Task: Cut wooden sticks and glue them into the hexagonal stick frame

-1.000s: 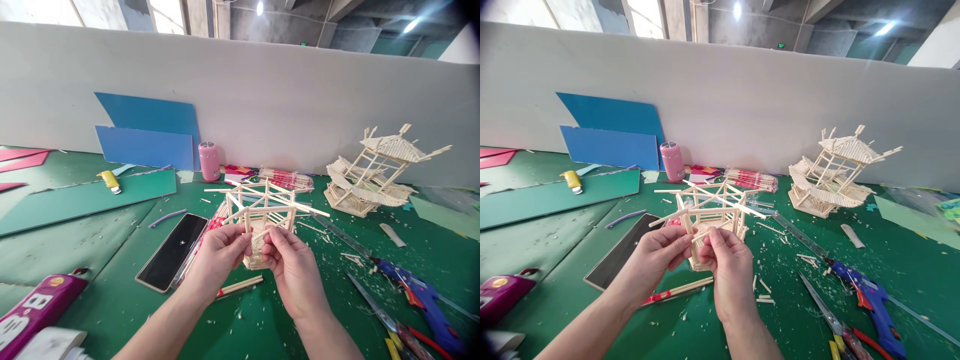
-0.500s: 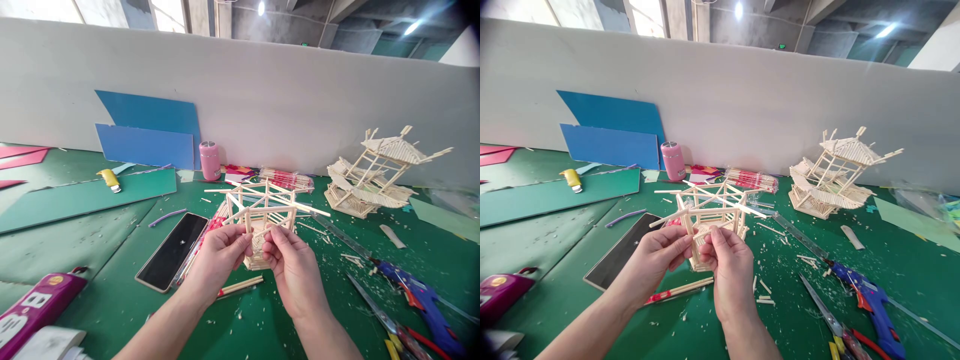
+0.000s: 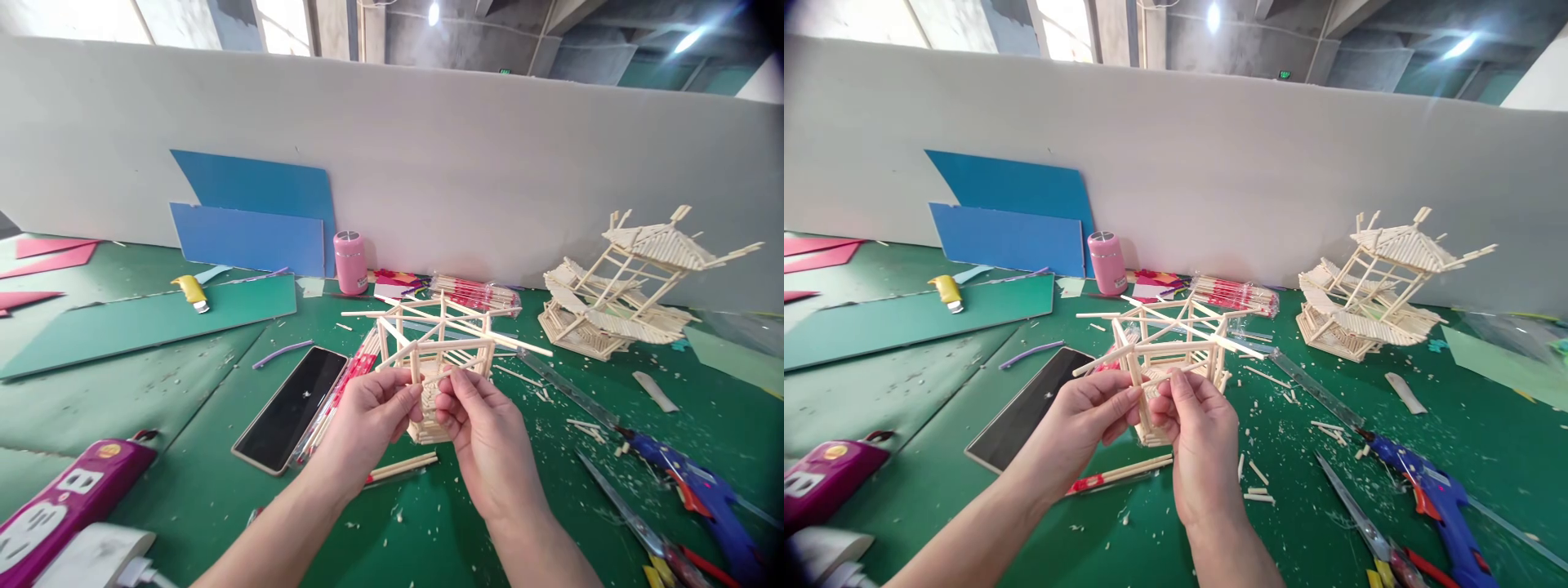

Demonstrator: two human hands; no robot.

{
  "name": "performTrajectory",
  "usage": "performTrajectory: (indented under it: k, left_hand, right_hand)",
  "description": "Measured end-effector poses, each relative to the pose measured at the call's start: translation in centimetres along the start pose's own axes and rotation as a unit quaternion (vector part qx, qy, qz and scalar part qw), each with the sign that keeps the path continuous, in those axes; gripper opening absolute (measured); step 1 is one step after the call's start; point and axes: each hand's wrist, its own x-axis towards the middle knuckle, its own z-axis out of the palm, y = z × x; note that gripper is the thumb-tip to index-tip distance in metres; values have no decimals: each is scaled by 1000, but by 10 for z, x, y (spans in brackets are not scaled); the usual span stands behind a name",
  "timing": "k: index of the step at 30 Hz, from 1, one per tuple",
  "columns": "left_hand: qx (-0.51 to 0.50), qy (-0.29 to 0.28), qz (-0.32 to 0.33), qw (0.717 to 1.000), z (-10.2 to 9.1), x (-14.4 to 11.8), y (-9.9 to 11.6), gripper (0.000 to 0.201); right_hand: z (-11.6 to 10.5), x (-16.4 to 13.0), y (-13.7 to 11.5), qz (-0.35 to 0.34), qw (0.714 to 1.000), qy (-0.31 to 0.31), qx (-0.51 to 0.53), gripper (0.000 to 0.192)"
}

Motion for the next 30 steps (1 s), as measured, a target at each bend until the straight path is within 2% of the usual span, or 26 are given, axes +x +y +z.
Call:
performTrajectory:
  k: [10, 30]
  left_hand:
    - [-22, -34, -6, 999, -1, 1, -3, 18]
    - [-62, -28, -6, 998, 2, 0, -1, 19]
  right_hand:
    - [6, -1, 0, -1, 1000, -5, 19, 14]
    - [10, 0, 4, -16, 999, -3, 27, 17]
